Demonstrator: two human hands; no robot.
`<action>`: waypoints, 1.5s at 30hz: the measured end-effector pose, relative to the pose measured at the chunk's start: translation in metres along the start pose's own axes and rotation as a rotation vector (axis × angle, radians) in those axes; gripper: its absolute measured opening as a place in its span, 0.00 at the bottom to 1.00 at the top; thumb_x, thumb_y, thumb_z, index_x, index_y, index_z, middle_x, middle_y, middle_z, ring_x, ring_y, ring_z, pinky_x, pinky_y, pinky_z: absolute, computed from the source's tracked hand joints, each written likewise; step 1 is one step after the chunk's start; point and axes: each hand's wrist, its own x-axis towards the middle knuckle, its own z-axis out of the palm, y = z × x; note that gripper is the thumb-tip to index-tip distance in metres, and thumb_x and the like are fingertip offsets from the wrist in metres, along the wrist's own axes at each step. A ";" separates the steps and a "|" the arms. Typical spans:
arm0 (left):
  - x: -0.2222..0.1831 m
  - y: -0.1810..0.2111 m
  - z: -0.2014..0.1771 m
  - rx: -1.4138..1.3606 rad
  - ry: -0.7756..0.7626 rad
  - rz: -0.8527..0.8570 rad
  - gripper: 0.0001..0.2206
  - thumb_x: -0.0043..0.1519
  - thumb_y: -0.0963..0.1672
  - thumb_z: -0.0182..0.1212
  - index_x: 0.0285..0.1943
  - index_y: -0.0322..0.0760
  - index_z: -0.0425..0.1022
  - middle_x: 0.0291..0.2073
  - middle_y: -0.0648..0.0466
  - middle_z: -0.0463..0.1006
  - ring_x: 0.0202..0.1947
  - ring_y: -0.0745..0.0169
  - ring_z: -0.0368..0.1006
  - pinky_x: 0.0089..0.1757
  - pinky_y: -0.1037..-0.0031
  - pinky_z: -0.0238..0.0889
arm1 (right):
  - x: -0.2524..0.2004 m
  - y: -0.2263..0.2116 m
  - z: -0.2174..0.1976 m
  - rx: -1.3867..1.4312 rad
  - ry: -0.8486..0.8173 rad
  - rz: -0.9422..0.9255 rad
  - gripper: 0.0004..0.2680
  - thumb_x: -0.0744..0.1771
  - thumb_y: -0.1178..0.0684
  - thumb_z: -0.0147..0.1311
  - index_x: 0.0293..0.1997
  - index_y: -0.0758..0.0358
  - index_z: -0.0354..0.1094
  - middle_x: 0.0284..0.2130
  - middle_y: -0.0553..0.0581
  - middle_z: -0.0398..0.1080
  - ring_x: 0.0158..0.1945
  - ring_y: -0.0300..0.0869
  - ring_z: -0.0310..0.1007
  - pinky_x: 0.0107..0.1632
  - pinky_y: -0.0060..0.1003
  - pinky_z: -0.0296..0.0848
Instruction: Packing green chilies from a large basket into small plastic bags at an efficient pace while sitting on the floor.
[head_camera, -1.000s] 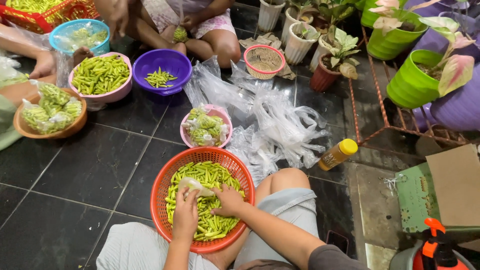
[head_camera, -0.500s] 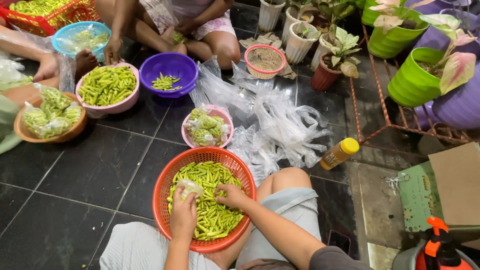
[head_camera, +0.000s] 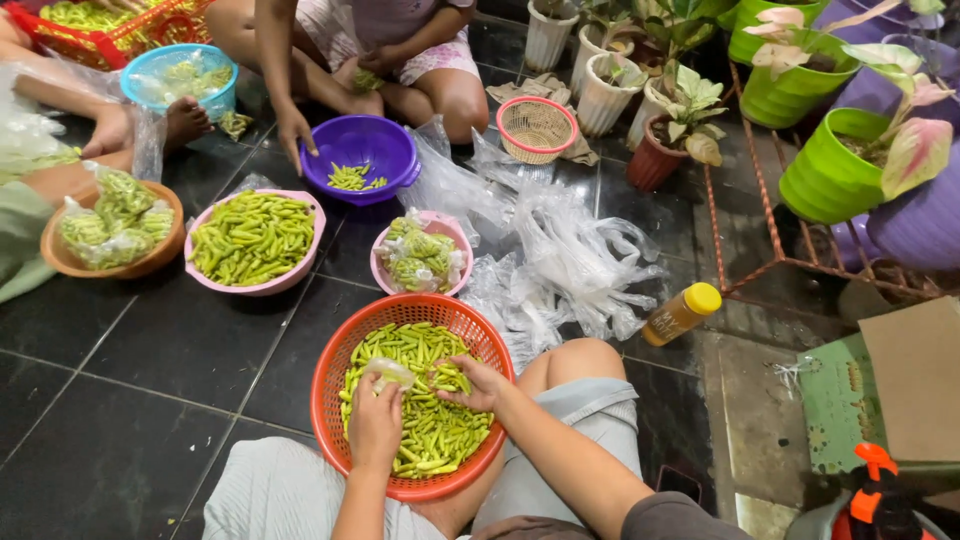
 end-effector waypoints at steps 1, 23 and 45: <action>0.000 0.000 0.009 0.005 0.007 -0.010 0.08 0.60 0.43 0.61 0.45 0.40 0.82 0.59 0.46 0.72 0.54 0.46 0.72 0.47 0.62 0.71 | -0.006 -0.002 -0.003 -0.007 -0.005 0.010 0.11 0.71 0.50 0.44 0.54 0.64 0.69 0.47 0.62 0.75 0.48 0.50 0.77 0.47 0.39 0.81; -0.015 0.024 0.036 -0.129 -0.220 0.138 0.05 0.56 0.39 0.61 0.36 0.33 0.81 0.59 0.49 0.68 0.55 0.48 0.68 0.50 0.62 0.68 | -0.048 0.004 0.057 0.008 0.131 -0.058 0.11 0.69 0.50 0.53 0.53 0.65 0.69 0.48 0.68 0.72 0.51 0.55 0.74 0.55 0.45 0.76; -0.008 0.022 0.036 0.002 -0.572 0.066 0.10 0.67 0.43 0.55 0.43 0.38 0.83 0.70 0.49 0.59 0.70 0.39 0.58 0.53 0.57 0.70 | -0.031 -0.016 0.028 -0.652 0.289 -0.210 0.14 0.66 0.53 0.61 0.56 0.66 0.69 0.43 0.68 0.77 0.40 0.53 0.81 0.39 0.49 0.83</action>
